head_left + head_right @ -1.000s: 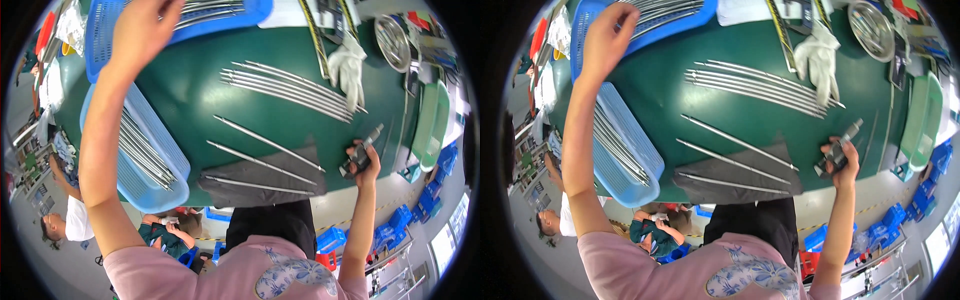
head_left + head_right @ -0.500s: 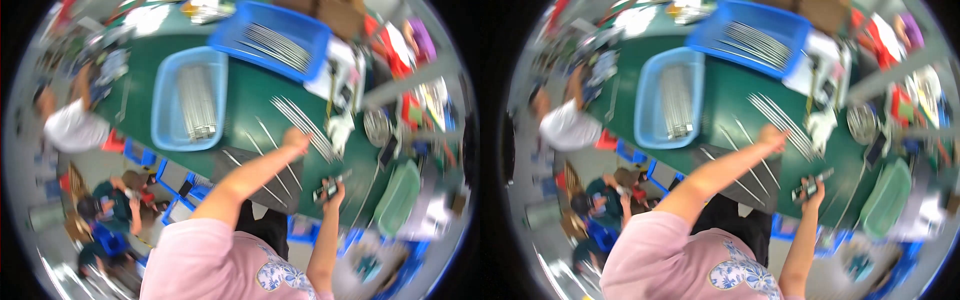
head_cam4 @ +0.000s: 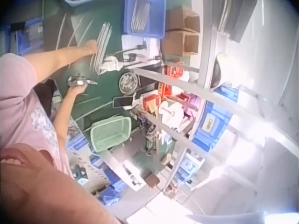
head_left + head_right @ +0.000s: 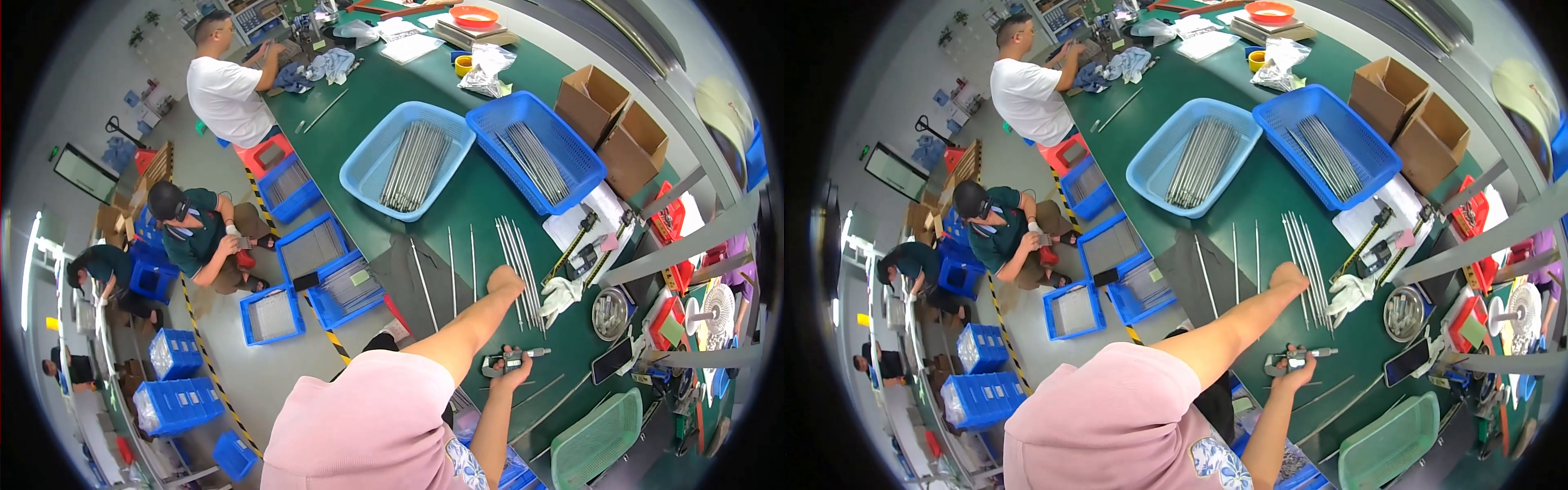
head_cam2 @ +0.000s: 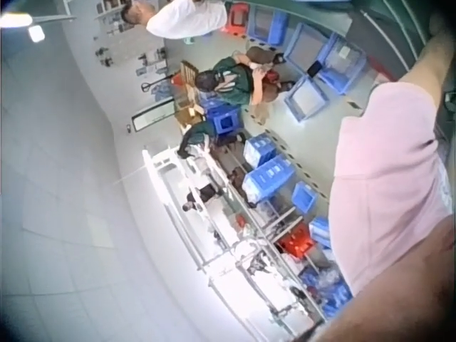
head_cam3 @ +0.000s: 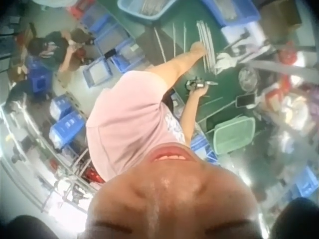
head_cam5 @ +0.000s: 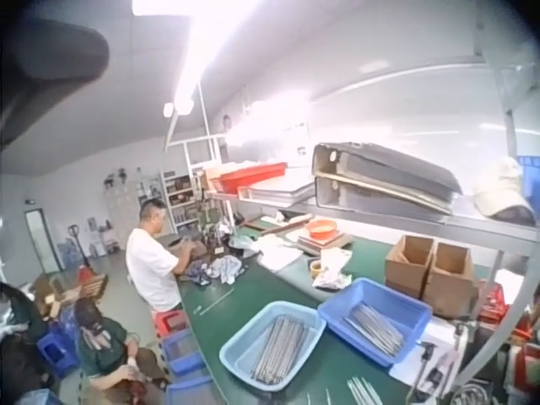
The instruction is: Using a digital micrometer to measure the diameter and length of thin metal rods in a manufacturing facility.
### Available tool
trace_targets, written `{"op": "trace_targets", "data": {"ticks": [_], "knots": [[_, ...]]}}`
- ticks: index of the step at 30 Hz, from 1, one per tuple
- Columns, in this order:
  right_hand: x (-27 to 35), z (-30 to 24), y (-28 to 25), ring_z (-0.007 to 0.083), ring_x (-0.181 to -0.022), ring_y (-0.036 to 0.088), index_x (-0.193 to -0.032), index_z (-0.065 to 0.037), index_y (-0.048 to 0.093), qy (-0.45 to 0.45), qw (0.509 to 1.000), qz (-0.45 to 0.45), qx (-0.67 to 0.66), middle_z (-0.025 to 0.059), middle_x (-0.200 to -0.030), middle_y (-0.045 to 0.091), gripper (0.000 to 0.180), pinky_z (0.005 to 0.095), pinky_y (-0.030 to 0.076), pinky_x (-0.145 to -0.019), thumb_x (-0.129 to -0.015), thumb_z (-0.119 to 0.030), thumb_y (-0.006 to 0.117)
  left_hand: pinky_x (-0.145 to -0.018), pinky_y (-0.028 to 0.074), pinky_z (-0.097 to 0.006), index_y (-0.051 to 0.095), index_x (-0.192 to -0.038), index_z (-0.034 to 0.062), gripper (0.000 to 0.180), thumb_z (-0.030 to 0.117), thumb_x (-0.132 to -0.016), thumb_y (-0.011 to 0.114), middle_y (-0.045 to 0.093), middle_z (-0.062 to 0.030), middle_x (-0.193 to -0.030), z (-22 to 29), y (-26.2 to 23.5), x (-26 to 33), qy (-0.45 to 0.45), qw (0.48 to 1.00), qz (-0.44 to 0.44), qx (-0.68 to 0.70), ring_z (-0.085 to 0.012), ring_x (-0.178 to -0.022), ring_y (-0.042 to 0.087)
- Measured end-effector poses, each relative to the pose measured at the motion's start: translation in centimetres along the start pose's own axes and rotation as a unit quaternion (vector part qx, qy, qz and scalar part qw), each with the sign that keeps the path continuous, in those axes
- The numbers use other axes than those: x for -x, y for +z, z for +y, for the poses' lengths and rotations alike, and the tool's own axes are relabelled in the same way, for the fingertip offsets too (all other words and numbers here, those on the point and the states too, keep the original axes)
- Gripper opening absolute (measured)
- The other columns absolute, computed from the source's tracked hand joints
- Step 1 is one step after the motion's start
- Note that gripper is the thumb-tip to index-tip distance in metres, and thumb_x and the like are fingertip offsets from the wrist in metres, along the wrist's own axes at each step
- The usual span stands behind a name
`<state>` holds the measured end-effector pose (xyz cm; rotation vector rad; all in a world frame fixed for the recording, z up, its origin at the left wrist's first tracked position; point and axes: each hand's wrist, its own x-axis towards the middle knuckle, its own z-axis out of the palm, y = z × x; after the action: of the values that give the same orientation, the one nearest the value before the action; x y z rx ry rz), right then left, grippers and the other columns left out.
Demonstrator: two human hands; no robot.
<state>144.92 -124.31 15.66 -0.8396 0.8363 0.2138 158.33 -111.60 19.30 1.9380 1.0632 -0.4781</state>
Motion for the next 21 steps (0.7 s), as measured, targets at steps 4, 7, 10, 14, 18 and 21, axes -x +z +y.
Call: {"op": "trace_targets", "data": {"ticks": [4,7,10,14,18,21], "knots": [[0.0,0.7,0.5,0.0137,-0.037,0.04,-0.085,-0.005,0.048,0.006,1.0,0.004,0.013,0.0101,-0.067,0.057,0.026,0.0233,0.03,-0.032,-0.075,-0.028,0.042,-0.07,0.047,-0.032,0.061,-0.082,0.0052,0.02,0.017,-0.067,0.056,0.059,-0.0123,-0.09,-0.5,-0.1,-1.0,0.037,0.995,0.018,-0.092,-0.0218,-0.086,0.057],[-0.7,0.7,0.4,0.014,-0.038,0.04,-0.089,-0.004,0.047,-0.029,0.999,0.019,0.03,0.0097,-0.066,0.057,0.03,0.0248,0.032,-0.034,-0.075,-0.029,0.042,-0.072,0.047,-0.031,0.061,-0.084,0.0055,0.023,0.02,-0.066,0.059,0.059,-0.0122,-0.09,0.9,-0.7,0.0,0.022,0.995,-0.007,-0.099,-0.0218,-0.087,0.057],[0.1,1.5,-1.1,0.0144,-0.038,0.041,-0.089,0.0,0.05,-0.045,0.998,0.014,0.051,0.0124,-0.068,0.058,0.032,0.0236,0.031,-0.032,-0.074,-0.026,0.042,-0.073,0.045,-0.03,0.061,-0.083,0.0036,0.027,0.024,-0.066,0.059,0.059,-0.0144,-0.089,-1.3,0.2,0.2,0.025,0.998,0.051,-0.031,-0.0222,-0.086,0.057],[0.9,0.5,0.3,0.0143,-0.037,0.039,-0.094,0.0,0.048,-0.028,0.998,-0.051,0.031,0.0114,-0.07,0.057,0.036,0.0241,0.03,-0.034,-0.076,-0.03,0.039,-0.055,0.048,-0.034,0.058,-0.074,-0.002,0.021,0.018,-0.067,0.057,0.059,-0.0172,-0.071,-2.1,-2.1,-0.5,0.009,0.987,-0.042,0.157,-0.0237,-0.06,0.059],[1.6,-0.2,-0.8,0.0136,-0.037,0.038,-0.1,-0.005,0.048,0.017,0.993,-0.109,0.051,0.0098,-0.07,0.054,0.041,0.0247,0.028,-0.032,-0.078,-0.036,0.033,-0.034,0.039,-0.025,0.05,-0.066,0.0035,0.008,0.006,-0.073,0.053,0.052,-0.007,-0.055,-6.0,-2.2,-2.5,0.023,0.853,-0.275,0.443,-0.0133,-0.041,0.05],[6.6,-2.8,-2.1,0.0144,-0.037,0.039,-0.1,-0.005,0.048,-0.043,0.987,-0.125,0.093,0.0102,-0.068,0.054,0.043,0.0244,0.029,-0.031,-0.077,-0.04,0.036,-0.04,0.041,-0.021,0.048,-0.075,0.0043,0.011,0.013,-0.076,0.054,0.056,-0.0069,-0.065,-6.8,-5.7,3.6,0.092,0.705,-0.446,0.544,-0.0097,-0.045,0.049]]}}
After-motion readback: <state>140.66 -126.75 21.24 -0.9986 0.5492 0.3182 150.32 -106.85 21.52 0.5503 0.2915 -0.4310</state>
